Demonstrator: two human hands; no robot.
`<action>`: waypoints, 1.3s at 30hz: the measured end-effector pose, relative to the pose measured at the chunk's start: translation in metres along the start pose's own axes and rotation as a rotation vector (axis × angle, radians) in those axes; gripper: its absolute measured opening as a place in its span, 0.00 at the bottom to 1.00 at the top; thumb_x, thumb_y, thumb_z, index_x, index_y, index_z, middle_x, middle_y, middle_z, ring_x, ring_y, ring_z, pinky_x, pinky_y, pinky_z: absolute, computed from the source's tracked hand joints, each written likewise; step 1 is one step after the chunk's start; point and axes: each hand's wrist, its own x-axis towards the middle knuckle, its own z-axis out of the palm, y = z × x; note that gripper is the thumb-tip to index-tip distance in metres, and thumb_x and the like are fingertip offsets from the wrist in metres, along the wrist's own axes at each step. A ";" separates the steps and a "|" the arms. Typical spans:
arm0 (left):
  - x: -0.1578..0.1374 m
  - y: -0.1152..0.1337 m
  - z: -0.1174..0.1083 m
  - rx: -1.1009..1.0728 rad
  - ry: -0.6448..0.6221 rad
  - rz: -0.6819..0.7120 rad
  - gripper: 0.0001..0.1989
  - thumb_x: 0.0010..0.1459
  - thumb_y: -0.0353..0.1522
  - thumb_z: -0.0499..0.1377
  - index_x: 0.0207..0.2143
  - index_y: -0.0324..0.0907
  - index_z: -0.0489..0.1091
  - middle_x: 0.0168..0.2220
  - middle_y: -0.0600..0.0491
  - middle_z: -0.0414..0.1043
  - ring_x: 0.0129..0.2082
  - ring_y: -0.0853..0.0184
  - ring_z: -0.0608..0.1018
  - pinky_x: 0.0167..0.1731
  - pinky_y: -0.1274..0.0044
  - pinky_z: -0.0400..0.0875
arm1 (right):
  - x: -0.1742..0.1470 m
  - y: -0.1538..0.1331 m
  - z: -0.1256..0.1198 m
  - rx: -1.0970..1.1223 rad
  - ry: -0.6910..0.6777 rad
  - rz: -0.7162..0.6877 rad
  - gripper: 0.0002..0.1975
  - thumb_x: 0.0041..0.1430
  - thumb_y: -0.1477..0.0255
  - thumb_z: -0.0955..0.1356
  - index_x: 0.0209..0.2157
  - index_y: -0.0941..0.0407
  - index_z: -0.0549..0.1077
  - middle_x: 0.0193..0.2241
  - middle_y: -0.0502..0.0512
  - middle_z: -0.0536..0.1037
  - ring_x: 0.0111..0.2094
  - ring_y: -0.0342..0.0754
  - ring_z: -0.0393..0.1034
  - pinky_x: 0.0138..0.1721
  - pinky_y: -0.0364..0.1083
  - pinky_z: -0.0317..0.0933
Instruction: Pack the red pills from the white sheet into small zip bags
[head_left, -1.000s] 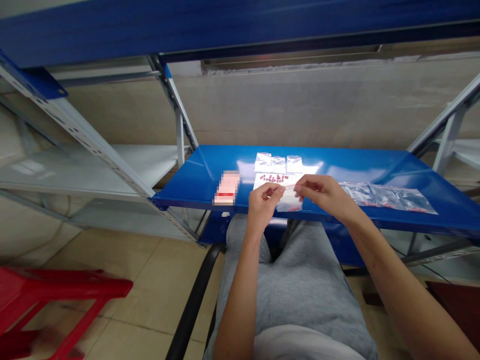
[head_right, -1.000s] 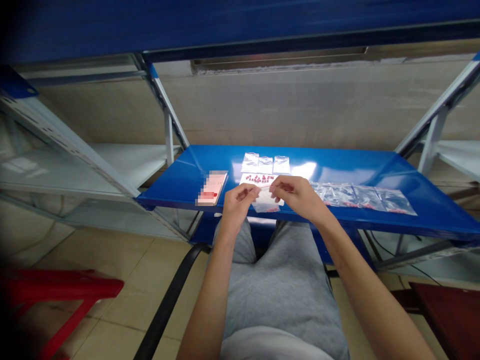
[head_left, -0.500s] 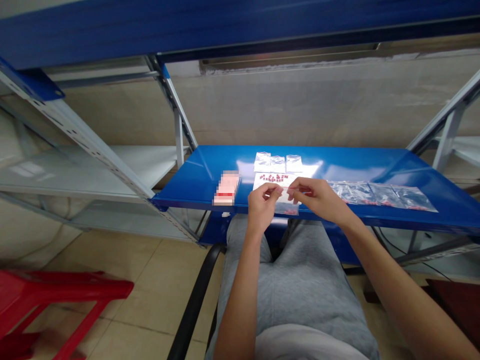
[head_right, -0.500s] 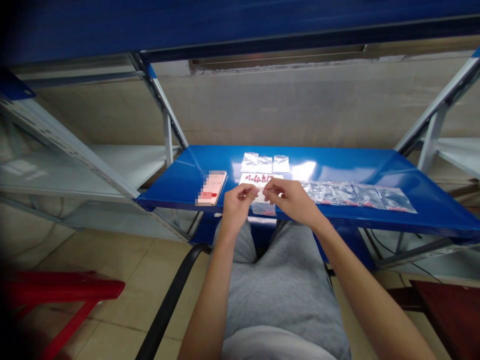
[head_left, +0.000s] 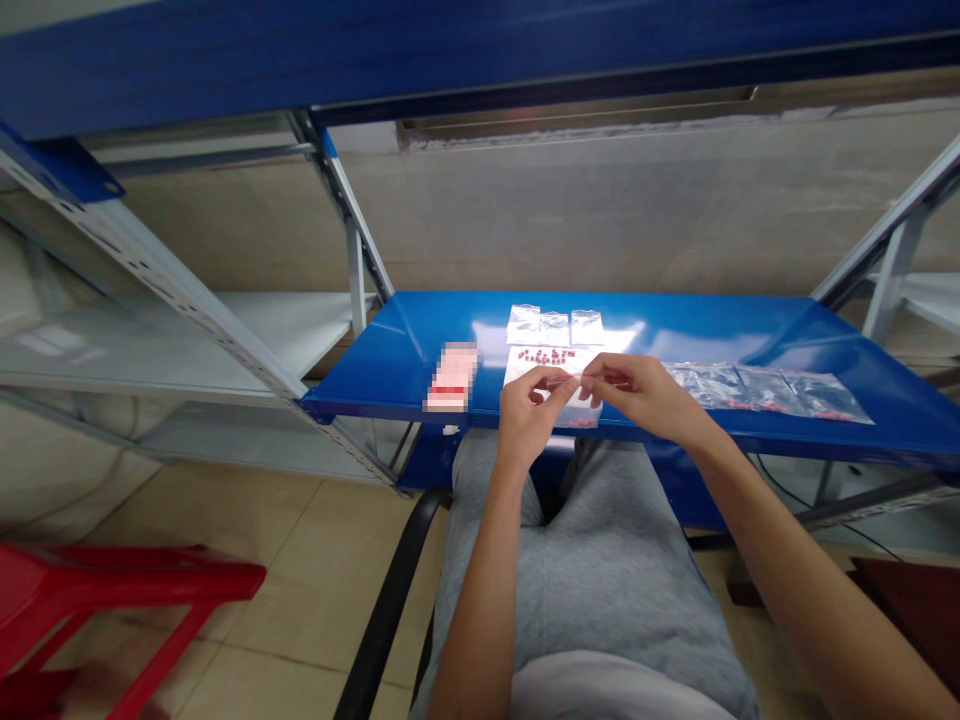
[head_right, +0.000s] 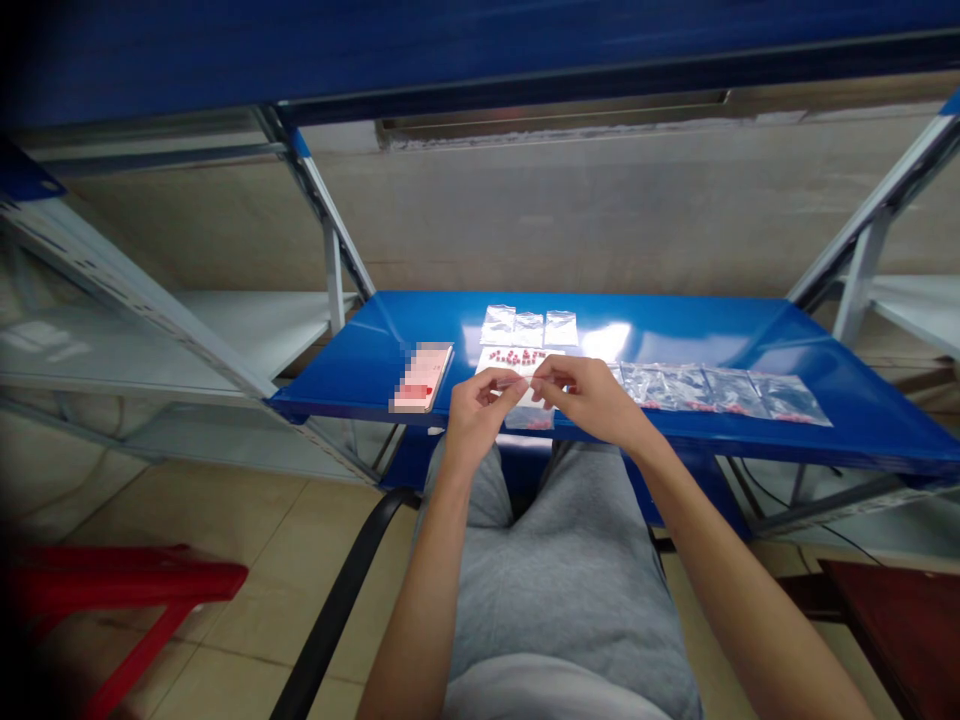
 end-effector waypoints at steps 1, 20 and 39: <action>0.000 -0.001 0.000 -0.004 0.001 -0.001 0.10 0.59 0.39 0.66 0.35 0.41 0.79 0.36 0.50 0.81 0.37 0.63 0.79 0.33 0.76 0.69 | 0.000 0.000 0.000 -0.006 -0.009 0.002 0.10 0.61 0.63 0.70 0.31 0.55 0.76 0.27 0.54 0.80 0.28 0.49 0.75 0.32 0.46 0.66; -0.001 0.000 -0.002 0.096 -0.051 0.048 0.09 0.62 0.36 0.63 0.38 0.40 0.80 0.38 0.49 0.82 0.36 0.65 0.80 0.32 0.77 0.66 | -0.001 -0.004 0.004 -0.169 -0.011 -0.073 0.07 0.63 0.69 0.66 0.32 0.55 0.74 0.25 0.52 0.79 0.24 0.45 0.68 0.28 0.44 0.58; 0.001 -0.005 -0.011 -0.048 -0.121 -0.106 0.09 0.60 0.35 0.66 0.37 0.40 0.83 0.33 0.48 0.84 0.32 0.63 0.84 0.37 0.72 0.79 | 0.002 0.009 -0.008 -0.199 -0.051 -0.031 0.13 0.64 0.64 0.67 0.27 0.55 0.73 0.24 0.53 0.78 0.26 0.46 0.69 0.30 0.45 0.58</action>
